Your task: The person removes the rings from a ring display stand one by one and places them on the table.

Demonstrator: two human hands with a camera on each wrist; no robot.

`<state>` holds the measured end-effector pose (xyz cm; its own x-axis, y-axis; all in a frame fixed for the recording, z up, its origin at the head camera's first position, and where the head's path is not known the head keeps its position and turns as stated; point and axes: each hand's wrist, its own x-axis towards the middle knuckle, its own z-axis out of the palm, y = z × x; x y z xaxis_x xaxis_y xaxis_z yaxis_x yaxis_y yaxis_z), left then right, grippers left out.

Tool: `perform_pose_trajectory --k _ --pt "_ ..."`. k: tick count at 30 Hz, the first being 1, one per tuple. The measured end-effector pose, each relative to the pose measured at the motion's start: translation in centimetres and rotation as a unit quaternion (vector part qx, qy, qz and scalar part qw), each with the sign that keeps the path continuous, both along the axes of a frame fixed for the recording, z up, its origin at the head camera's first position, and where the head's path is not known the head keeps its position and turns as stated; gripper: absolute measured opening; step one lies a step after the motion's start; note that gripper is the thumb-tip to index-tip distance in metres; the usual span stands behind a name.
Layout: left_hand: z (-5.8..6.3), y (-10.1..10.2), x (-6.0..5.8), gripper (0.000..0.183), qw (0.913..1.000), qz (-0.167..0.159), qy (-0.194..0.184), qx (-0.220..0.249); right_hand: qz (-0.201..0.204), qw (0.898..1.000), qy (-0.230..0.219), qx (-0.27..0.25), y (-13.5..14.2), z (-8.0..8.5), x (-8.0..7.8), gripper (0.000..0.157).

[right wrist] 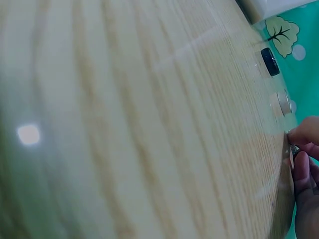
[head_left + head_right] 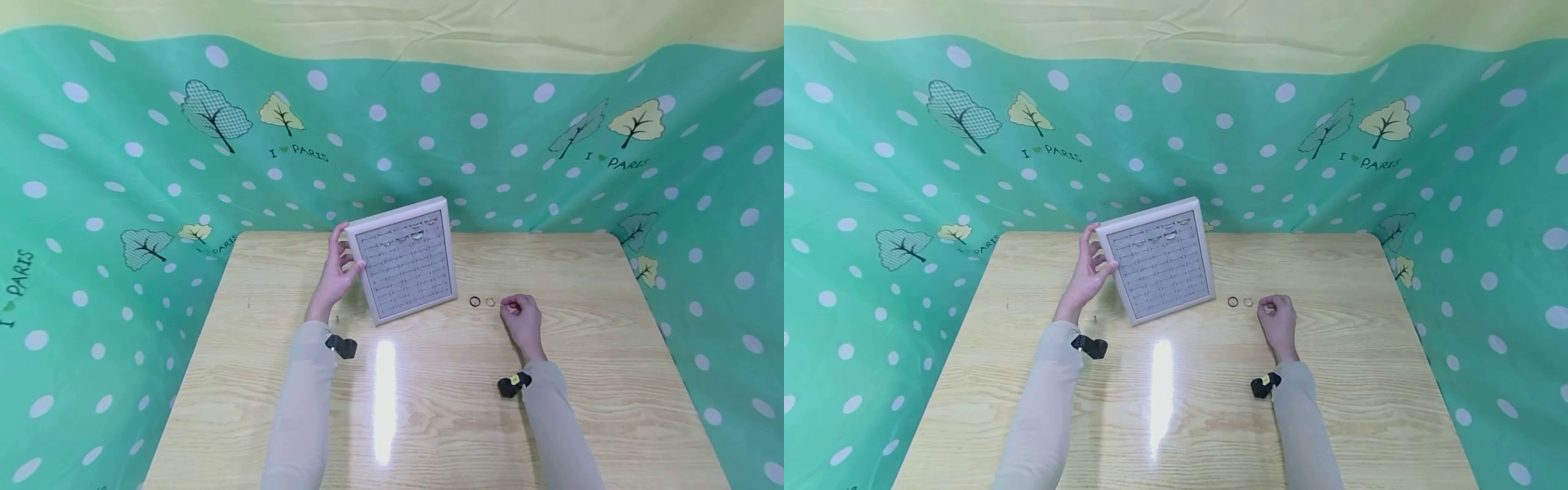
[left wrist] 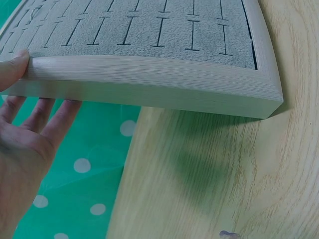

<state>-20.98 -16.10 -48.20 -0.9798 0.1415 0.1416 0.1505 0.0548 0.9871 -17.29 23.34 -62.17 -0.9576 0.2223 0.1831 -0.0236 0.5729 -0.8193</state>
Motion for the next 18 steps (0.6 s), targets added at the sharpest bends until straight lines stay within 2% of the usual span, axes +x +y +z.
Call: perform_pose_trajectory --k 8,14,18 --pt "0.0 0.0 0.1 0.085 0.9999 0.001 0.003 -0.011 -0.001 0.999 -0.024 -0.022 -0.1 0.3 0.1 0.011" --pt "0.0 0.0 0.1 0.084 1.0 -0.001 0.001 -0.01 -0.007 0.998 -0.054 -0.037 -0.4 1.2 0.1 0.022" --pt "0.1 -0.1 0.0 0.084 1.0 -0.001 0.002 -0.009 0.006 0.998 -0.053 -0.04 -0.9 2.2 -0.3 0.027"
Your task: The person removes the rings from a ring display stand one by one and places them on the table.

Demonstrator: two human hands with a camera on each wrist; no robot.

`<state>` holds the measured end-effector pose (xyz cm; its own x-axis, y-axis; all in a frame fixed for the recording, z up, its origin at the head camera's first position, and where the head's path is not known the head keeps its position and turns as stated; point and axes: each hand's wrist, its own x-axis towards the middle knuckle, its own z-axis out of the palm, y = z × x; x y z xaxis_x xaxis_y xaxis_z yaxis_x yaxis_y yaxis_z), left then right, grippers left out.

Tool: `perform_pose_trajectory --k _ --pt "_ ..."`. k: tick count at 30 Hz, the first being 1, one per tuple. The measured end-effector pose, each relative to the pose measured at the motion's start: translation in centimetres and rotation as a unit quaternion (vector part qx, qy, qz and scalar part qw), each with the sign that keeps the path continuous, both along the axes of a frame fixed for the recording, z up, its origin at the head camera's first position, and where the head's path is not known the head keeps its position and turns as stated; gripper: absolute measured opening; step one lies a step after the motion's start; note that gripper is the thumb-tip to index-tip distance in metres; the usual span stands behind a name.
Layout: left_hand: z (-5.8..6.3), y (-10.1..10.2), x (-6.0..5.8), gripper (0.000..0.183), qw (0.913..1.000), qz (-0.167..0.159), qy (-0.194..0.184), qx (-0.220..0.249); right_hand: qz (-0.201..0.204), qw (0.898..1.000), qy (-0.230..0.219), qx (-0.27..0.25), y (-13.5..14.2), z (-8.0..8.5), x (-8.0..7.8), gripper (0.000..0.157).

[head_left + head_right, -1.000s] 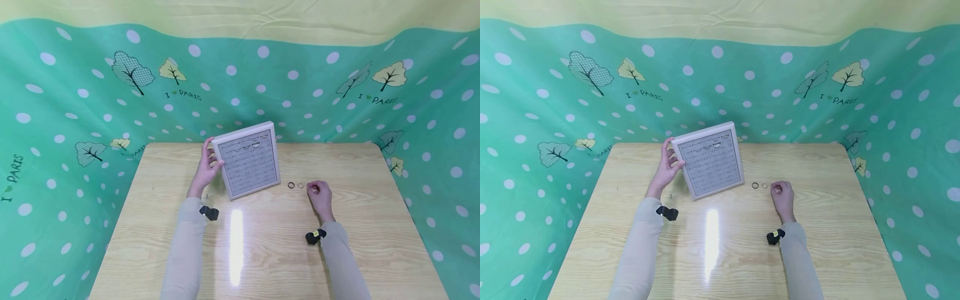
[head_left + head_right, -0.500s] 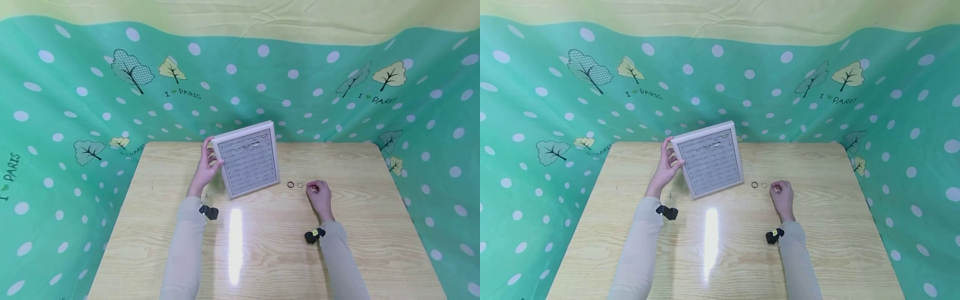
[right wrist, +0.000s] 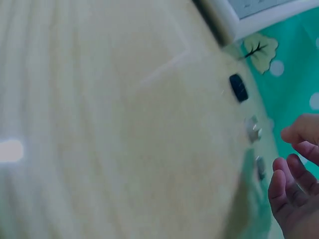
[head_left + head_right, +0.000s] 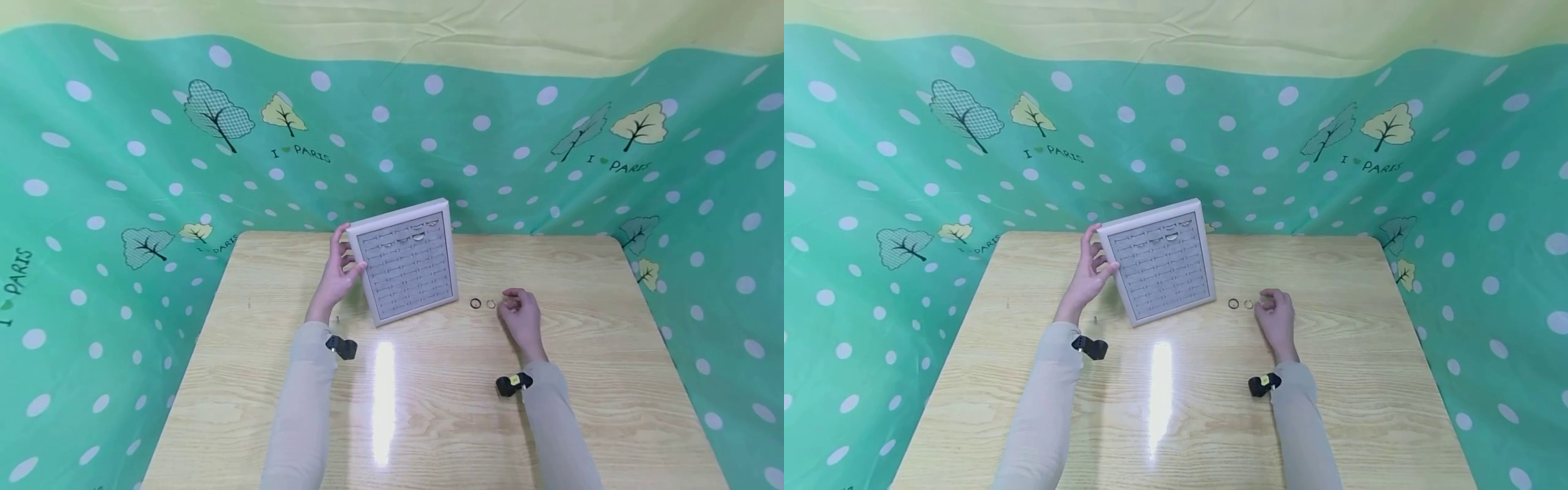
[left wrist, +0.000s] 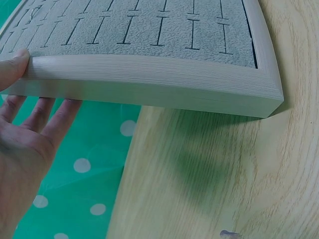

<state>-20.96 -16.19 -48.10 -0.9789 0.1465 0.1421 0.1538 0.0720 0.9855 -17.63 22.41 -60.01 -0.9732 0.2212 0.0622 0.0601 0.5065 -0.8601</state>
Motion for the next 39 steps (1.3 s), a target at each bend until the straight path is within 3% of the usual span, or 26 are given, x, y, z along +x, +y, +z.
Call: perform_pose_trajectory --k 18,24,39 --pt "0.1 0.0 0.1 0.084 1.0 0.0 0.001 -0.002 0.066 0.994 0.072 -0.053 -4.5 6.0 -1.9 0.026" --pt "0.0 0.0 0.1 0.083 1.0 -0.003 0.006 0.001 0.097 0.991 0.09 -0.03 -5.7 7.2 -2.5 0.025" --pt "0.0 0.0 0.0 0.083 0.9999 -0.005 0.011 0.0 0.164 0.977 0.128 -0.038 -9.4 9.6 -4.4 0.027"
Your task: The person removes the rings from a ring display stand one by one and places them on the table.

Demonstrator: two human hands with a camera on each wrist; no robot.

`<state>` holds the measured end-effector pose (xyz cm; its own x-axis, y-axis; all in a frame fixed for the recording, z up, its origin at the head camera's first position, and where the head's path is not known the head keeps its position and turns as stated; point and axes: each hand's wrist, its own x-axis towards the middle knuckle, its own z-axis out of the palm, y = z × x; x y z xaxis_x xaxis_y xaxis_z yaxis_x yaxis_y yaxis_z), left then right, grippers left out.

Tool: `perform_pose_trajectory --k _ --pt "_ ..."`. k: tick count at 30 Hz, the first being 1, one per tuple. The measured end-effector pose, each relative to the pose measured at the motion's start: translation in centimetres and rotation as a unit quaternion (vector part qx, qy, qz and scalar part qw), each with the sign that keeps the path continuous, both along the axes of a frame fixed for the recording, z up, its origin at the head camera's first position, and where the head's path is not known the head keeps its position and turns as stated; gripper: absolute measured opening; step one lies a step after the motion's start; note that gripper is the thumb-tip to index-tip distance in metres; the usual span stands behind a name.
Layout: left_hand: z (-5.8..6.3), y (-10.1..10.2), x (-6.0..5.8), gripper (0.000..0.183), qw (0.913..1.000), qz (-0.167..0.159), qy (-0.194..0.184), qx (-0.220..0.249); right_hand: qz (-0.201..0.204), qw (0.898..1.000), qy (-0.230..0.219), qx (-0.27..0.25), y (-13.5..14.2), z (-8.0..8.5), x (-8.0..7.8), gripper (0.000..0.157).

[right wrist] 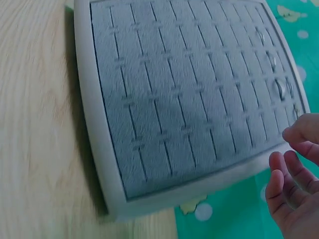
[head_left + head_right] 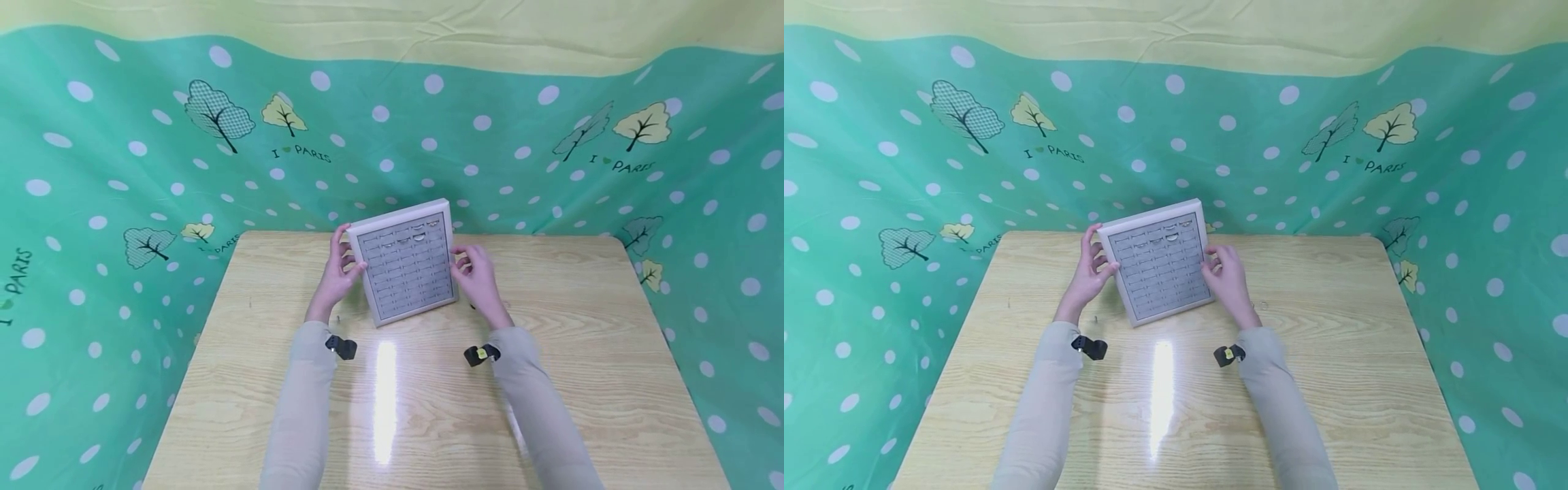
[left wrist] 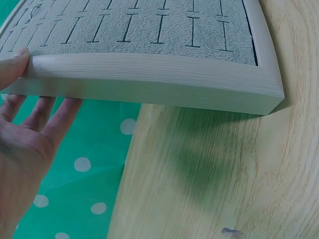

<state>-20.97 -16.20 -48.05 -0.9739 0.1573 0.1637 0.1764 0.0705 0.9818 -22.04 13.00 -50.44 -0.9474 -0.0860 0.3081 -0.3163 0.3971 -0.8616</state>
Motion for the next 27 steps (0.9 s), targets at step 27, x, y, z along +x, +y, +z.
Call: perform_pose_trajectory --k 27 --pt "0.1 0.0 0.0 0.082 1.0 -0.002 0.001 -0.002 -0.014 0.997 0.075 -0.016 -5.5 2.8 -3.2 0.021"
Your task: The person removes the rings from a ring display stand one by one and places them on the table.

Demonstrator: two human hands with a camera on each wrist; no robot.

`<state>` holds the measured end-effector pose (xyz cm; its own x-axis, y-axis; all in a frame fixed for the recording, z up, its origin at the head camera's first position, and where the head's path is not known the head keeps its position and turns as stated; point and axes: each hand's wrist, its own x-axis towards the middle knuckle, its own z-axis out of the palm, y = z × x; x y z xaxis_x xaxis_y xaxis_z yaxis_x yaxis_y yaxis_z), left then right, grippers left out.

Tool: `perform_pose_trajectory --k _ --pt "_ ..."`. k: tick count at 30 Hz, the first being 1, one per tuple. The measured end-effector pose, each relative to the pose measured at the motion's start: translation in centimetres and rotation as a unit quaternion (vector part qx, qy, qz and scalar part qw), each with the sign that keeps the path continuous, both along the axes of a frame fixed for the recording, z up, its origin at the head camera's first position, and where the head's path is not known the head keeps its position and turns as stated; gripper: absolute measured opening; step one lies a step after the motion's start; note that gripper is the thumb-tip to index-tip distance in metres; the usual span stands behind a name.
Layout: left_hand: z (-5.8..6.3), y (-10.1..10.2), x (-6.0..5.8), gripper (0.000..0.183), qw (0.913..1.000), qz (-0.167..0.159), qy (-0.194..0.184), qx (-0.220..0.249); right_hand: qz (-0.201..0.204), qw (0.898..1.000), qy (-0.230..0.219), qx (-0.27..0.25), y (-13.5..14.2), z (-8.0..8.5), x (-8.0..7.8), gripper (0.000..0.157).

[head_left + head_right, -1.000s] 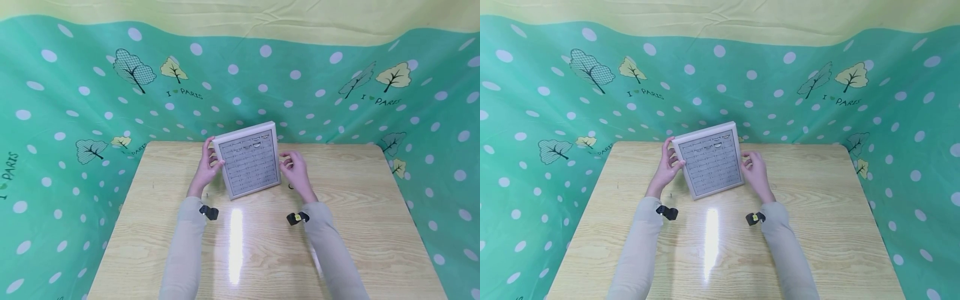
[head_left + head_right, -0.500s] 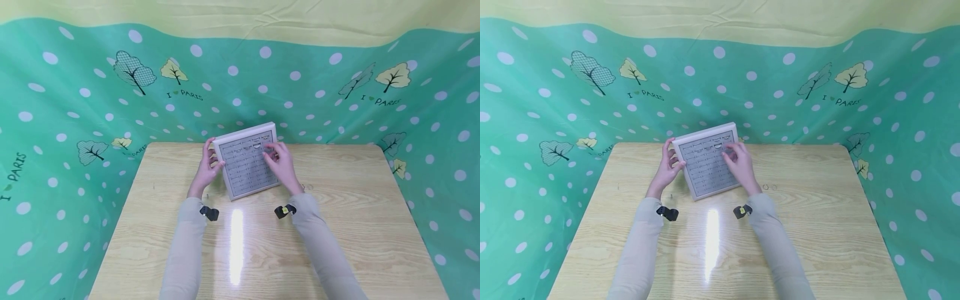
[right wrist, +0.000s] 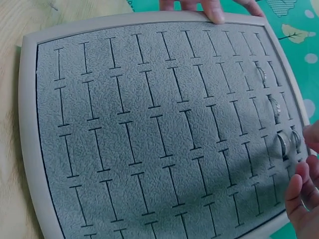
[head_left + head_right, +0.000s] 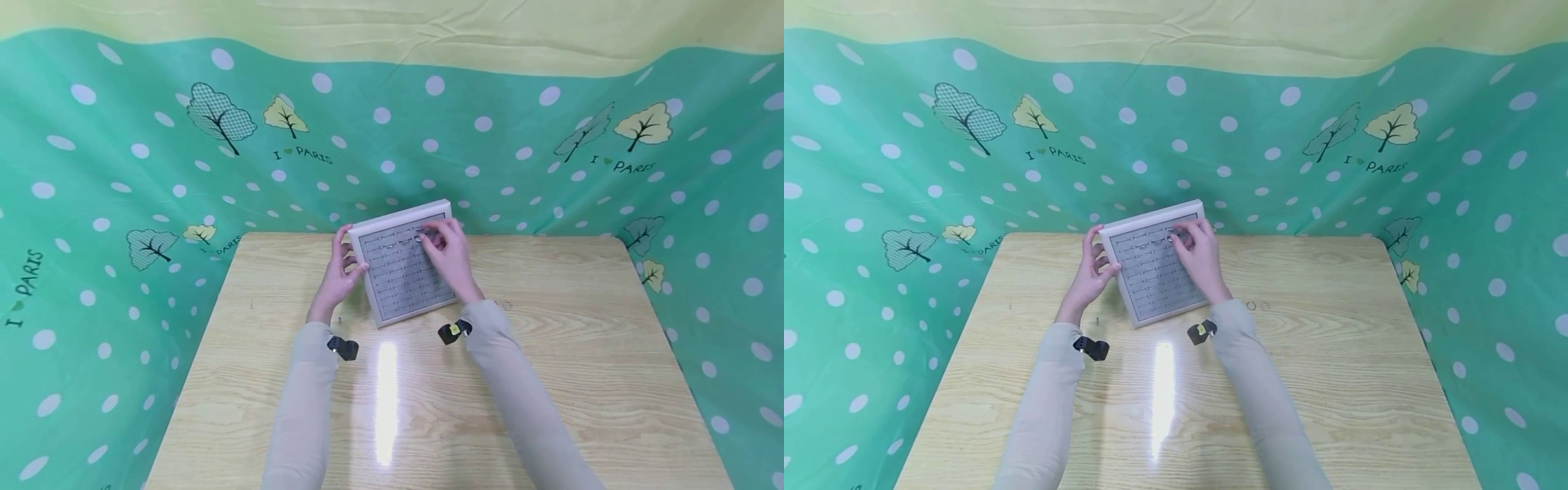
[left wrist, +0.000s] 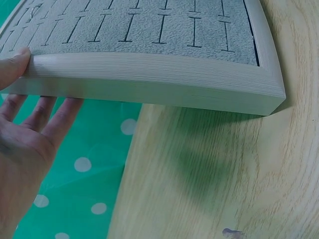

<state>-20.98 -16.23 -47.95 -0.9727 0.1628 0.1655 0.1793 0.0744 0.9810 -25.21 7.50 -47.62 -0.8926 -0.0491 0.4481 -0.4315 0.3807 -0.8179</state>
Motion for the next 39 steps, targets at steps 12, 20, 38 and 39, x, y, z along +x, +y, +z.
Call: perform_pose_trajectory --k 12,20,38,39 --pt "0.1 0.0 0.1 0.084 0.9998 0.004 -0.02 0.004 -0.026 0.999 0.032 -0.003 -1.1 -0.9 -1.0 0.014" --pt "0.2 0.0 0.1 0.084 0.9999 0.003 -0.011 0.004 -0.039 0.999 0.004 0.011 -1.5 -0.6 -1.3 0.008" --pt "0.2 0.1 0.1 0.085 0.9999 0.005 -0.014 0.005 0.016 0.998 -0.006 0.056 -0.7 -0.4 -1.2 0.008" --pt "0.2 0.1 0.1 0.085 0.9999 0.006 -0.013 0.005 0.019 0.998 -0.006 0.054 -0.6 -0.4 -1.2 0.008"
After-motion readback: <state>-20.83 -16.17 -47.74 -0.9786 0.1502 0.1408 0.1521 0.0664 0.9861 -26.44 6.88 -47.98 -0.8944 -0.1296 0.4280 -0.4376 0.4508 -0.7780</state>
